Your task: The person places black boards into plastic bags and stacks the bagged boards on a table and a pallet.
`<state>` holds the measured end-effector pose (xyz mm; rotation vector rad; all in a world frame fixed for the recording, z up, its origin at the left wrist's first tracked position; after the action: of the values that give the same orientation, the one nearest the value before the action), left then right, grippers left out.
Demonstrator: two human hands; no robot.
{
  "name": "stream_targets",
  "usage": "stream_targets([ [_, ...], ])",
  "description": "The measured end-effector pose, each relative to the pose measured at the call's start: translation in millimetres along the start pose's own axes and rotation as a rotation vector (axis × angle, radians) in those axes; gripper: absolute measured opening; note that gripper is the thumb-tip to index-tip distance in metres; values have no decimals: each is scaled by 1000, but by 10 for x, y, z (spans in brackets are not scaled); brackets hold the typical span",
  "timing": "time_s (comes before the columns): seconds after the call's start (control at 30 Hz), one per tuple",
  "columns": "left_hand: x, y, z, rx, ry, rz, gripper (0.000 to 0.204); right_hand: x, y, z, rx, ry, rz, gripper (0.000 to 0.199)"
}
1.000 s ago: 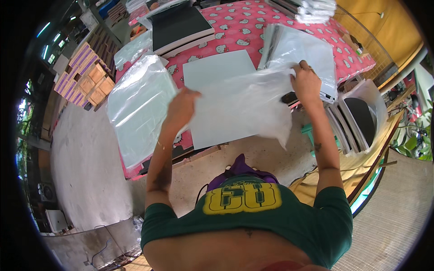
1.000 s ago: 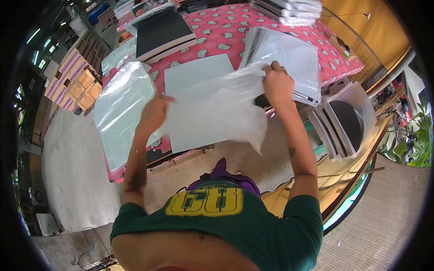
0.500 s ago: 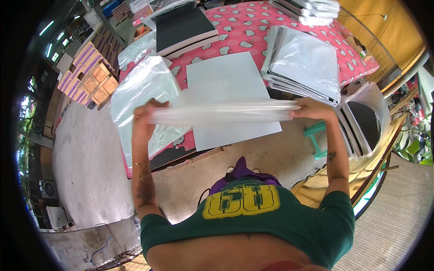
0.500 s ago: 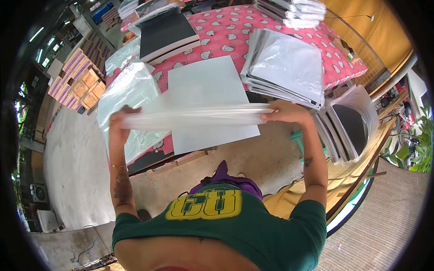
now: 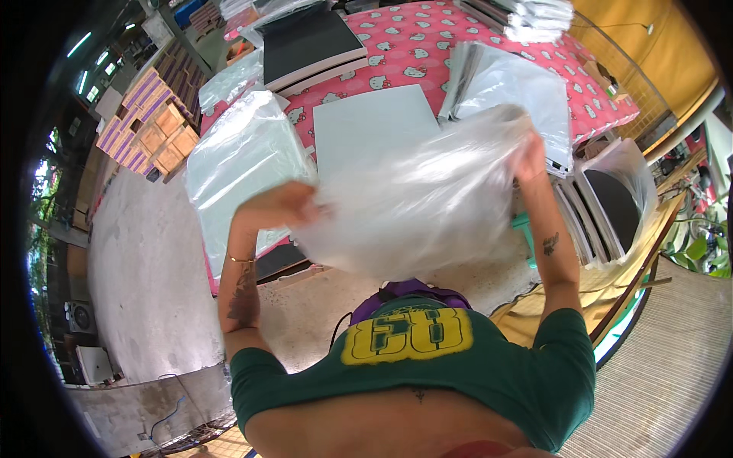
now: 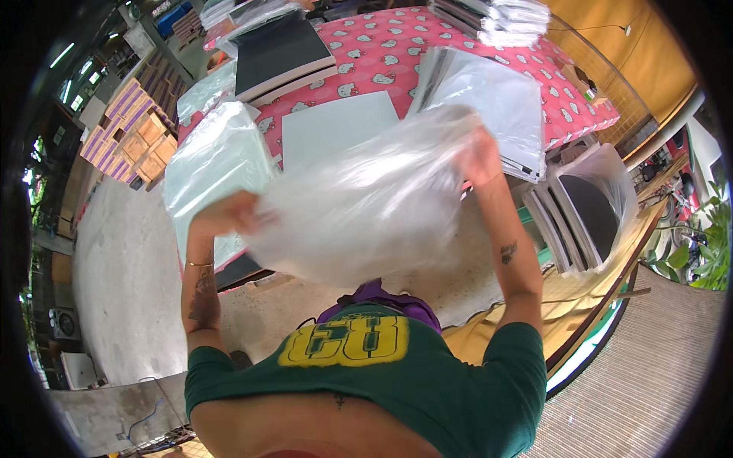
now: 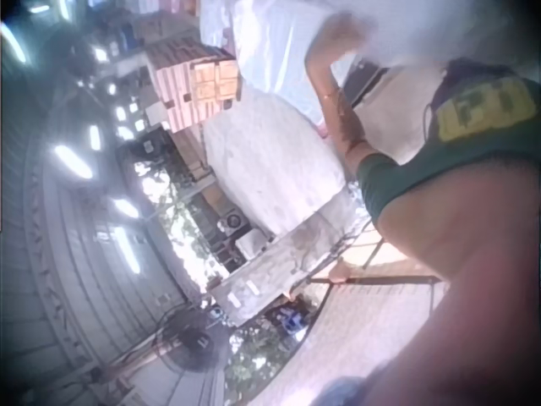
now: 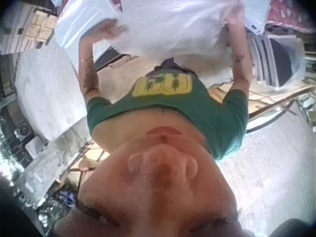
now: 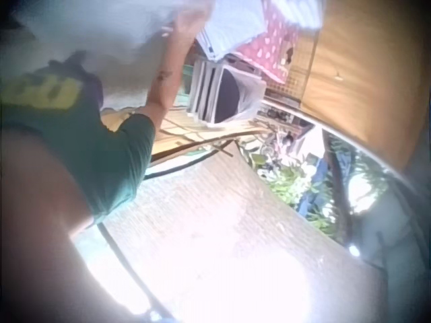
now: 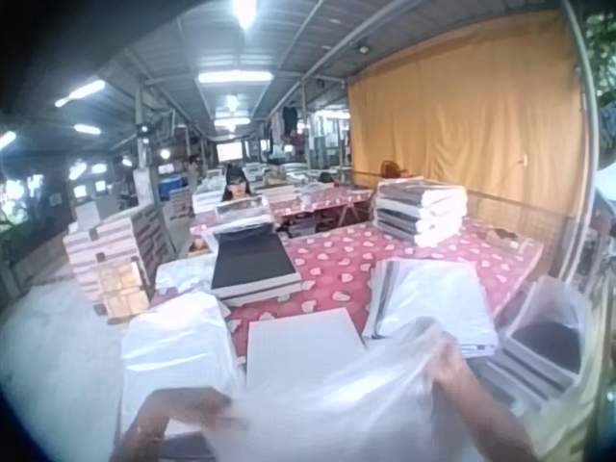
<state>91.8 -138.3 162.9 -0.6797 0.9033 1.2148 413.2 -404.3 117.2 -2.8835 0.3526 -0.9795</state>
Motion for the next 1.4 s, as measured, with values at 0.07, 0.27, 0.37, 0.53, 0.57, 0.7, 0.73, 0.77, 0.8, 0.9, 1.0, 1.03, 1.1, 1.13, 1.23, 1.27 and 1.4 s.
stream_targets([
  [0.07, -240, -213, -201, 160, -342, 214, 31, 127, 120, -70, -142, 378, 44, 41],
  [0.27, -259, 159, 167, -925, 1004, -325, 24, -942, -5, -182, 170, 1294, -733, 40],
  [0.37, 37, 35, -161, -158, 570, -140, 34, -621, -150, 751, 83, 572, -116, 32],
  [0.53, 122, -2, -248, -509, 543, -52, 47, -517, -1, 1773, -81, -93, 143, 33],
  [0.57, 254, 238, -134, -975, 902, -191, 53, -654, -13, 1619, -66, -160, 97, 33],
  [0.7, 160, -58, -437, -614, 1265, -167, 61, -772, -107, 626, -70, -235, 99, 31],
  [0.73, 324, 13, -545, -513, 1071, -125, 61, -698, -33, 637, -131, -133, 73, 31],
  [0.77, 540, 178, -661, -423, 870, -75, 61, -660, 34, 637, -182, -42, 42, 32],
  [0.8, 783, 356, -753, -328, 670, -20, 60, -651, 123, 656, -238, 46, 15, 32],
  [0.9, 1253, 785, -458, -905, 1117, -163, 49, -646, 429, 718, -428, 329, -71, 33],
  [1.0, 682, 355, -434, -791, 959, 23, 50, -1020, 593, 700, -276, 776, -575, 42],
  [1.03, 927, 491, -484, -621, 854, 123, 49, -1106, 643, 766, -193, 535, -541, 44],
  [1.1, 1193, 624, -667, -516, 760, 263, 40, -1171, 802, 1046, -206, 318, -464, 41],
  [1.13, 1162, 551, -730, -629, 797, 223, 34, -1178, 897, 1205, -291, 342, -426, 36],
  [1.23, 1755, 736, -1227, -963, 387, 598, 19, -1439, 972, 1416, -660, 970, -242, 32],
  [1.27, 1775, 659, -1406, -1115, 108, 548, 22, -1515, 974, 1362, -807, 1274, -148, 32],
  [1.4, 1910, 473, -1849, -1208, -116, 668, 37, -1570, 985, 1029, -1135, 1283, 81, 47],
])
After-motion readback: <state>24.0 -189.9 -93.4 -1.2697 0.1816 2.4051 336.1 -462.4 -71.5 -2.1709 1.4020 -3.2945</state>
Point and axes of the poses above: each hand's wrist, its own y-axis away from the middle knuckle, its own z-axis out of the back of the hand, x = y × z, the point moved 5 cm from there along -y, towards the middle knuckle, and after that the axes turned 6 degrees about -z, right-handed, at the moved point
